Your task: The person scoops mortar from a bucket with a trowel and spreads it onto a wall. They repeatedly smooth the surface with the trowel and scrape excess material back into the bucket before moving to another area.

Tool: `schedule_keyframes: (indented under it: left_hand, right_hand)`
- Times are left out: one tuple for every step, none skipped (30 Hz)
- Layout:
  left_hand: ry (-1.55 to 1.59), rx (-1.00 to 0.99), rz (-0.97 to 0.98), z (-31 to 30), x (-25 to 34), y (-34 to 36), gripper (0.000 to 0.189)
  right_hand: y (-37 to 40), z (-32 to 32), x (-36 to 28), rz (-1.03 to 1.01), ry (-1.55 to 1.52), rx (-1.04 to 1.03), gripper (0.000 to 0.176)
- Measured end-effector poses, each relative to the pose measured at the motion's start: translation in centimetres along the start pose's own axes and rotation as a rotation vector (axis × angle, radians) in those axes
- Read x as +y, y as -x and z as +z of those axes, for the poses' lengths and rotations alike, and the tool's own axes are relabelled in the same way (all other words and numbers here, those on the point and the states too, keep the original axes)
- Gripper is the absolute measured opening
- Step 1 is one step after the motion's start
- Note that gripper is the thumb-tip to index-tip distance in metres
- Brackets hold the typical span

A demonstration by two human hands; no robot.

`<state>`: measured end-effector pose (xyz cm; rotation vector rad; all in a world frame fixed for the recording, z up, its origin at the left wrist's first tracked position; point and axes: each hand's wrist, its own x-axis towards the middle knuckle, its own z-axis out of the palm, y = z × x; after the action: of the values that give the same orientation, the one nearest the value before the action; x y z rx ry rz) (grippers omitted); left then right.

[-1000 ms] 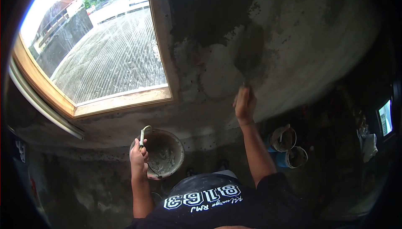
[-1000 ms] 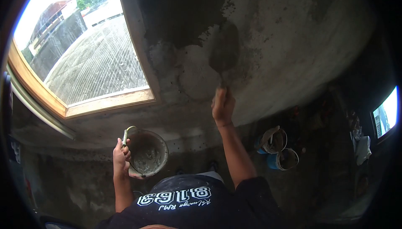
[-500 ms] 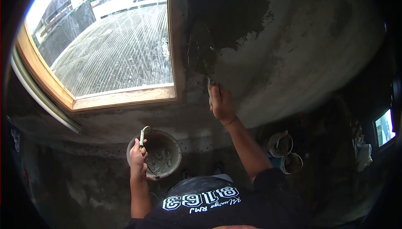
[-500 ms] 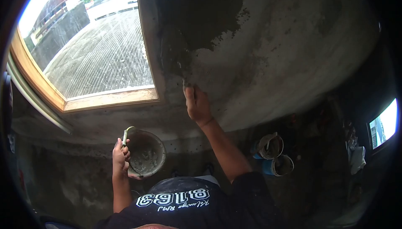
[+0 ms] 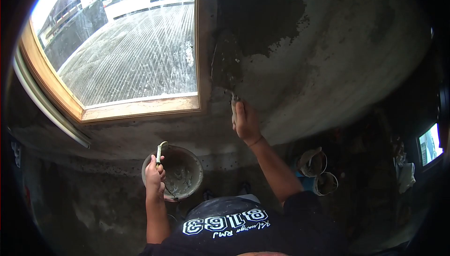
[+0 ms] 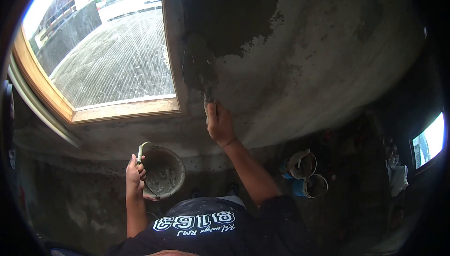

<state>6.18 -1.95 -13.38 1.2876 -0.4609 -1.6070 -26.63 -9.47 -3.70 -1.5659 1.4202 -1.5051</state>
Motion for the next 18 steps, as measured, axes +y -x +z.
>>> schedule_keyframes:
  left_hand:
    - [0.014, -0.005, 0.000, -0.1, 0.1, 0.2, 0.041]
    - [0.019, -0.005, 0.004, -0.1, 0.2, 0.1, 0.041]
    - [0.005, 0.001, 0.002, -0.1, 0.2, 0.1, 0.042]
    - [-0.015, 0.008, -0.005, -0.2, 0.1, 0.2, 0.043]
    - [-0.018, 0.010, -0.010, -0.3, 0.0, 0.3, 0.043]
    - [-0.012, -0.002, -0.008, -0.3, 0.0, 0.2, 0.043]
    - [-0.004, -0.018, -0.002, -0.2, 0.1, 0.0, 0.043]
    - [-0.006, -0.020, -0.001, -0.1, 0.1, -0.1, 0.043]
    - [-0.013, -0.012, 0.002, -0.1, 0.0, -0.2, 0.043]
    - [-0.020, -0.003, 0.002, -0.2, -0.1, -0.2, 0.043]
    - [-0.017, -0.005, 0.005, -0.1, 0.0, -0.3, 0.043]
    - [-0.022, -0.003, 0.006, 0.0, 0.0, -0.3, 0.043]
    - [-0.028, 0.001, 0.004, -0.1, -0.1, -0.2, 0.043]
    - [-0.026, 0.003, 0.003, -0.2, -0.2, -0.1, 0.043]
    - [-0.025, 0.008, 0.001, -0.2, -0.2, -0.1, 0.043]
    - [-0.019, 0.011, 0.004, -0.2, -0.2, -0.3, 0.043]
    - [-0.015, 0.012, 0.006, -0.1, -0.1, -0.3, 0.043]
    - [-0.020, 0.010, 0.011, 0.0, 0.0, -0.1, 0.043]
  right_hand:
    - [0.7, 0.0, 0.0, 0.031, -0.042, -0.031, 0.051]
    - [0.4, -0.3, -0.2, 0.025, -0.041, -0.035, 0.051]
    - [0.0, -0.8, -0.5, 0.010, -0.112, 0.018, 0.050]
    - [0.0, -1.3, -0.9, 0.001, -0.185, 0.074, 0.050]
    - [-0.7, -1.8, -1.9, 0.008, -0.185, 0.075, 0.050]
    - [-2.1, -2.4, -3.2, 0.004, -0.148, 0.088, 0.050]
    - [-2.9, -2.6, -4.0, -0.005, -0.112, 0.102, 0.050]
    - [-3.0, -2.5, -3.7, -0.006, -0.112, 0.105, 0.050]
    - [-3.1, -2.2, -3.2, 0.010, -0.070, 0.076, 0.050]
    - [-3.1, -1.9, -2.6, 0.028, -0.026, 0.046, 0.051]
    - [-2.7, -1.7, -1.8, 0.025, -0.025, 0.046, 0.051]
    - [-1.7, -1.4, -0.7, 0.000, 0.026, 0.017, 0.049]
    - [-0.7, -1.2, -0.5, -0.021, 0.077, -0.013, 0.047]
    - [0.1, -1.4, -0.4, -0.020, 0.077, -0.015, 0.047]
    - [0.6, -1.8, -0.6, -0.020, 0.057, 0.000, 0.049]
    - [0.6, -2.1, -1.1, -0.029, 0.038, 0.014, 0.052]
    - [0.0, -2.4, -1.8, -0.032, 0.039, 0.010, 0.052]
    - [-1.1, -2.7, -2.8, -0.091, -0.026, 0.059, 0.052]
